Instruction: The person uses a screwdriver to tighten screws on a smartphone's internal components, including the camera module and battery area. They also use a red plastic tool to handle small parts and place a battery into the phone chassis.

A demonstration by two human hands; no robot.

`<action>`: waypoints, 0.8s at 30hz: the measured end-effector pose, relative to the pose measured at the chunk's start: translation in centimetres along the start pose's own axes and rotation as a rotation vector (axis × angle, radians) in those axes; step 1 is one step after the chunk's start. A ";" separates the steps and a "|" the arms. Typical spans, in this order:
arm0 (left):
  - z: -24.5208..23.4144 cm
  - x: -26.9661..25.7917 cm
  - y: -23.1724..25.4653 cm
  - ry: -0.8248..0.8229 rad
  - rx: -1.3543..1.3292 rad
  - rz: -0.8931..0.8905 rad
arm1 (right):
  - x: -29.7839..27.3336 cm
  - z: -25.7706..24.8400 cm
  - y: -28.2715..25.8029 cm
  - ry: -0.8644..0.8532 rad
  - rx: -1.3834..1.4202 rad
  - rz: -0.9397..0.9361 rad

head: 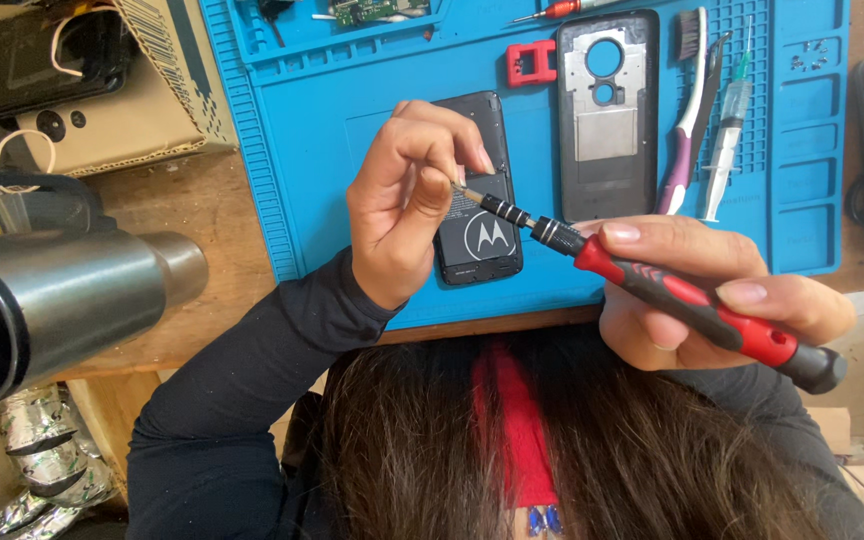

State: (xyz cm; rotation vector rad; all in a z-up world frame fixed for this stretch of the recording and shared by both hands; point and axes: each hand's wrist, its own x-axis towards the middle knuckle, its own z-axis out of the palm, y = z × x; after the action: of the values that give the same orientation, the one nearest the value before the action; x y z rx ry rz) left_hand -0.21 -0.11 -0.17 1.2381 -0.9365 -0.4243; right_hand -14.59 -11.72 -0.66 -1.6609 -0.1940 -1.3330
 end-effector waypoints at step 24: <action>0.1 -0.4 -0.6 0.017 -0.024 -0.022 | -0.5 -1.6 0.0 -0.126 0.011 0.042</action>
State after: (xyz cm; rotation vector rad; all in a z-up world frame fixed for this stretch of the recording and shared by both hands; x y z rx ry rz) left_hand -0.40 -0.06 -0.84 1.2296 -0.9019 -0.4402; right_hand -15.84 -12.73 -1.17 -1.7317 -0.2387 -1.1949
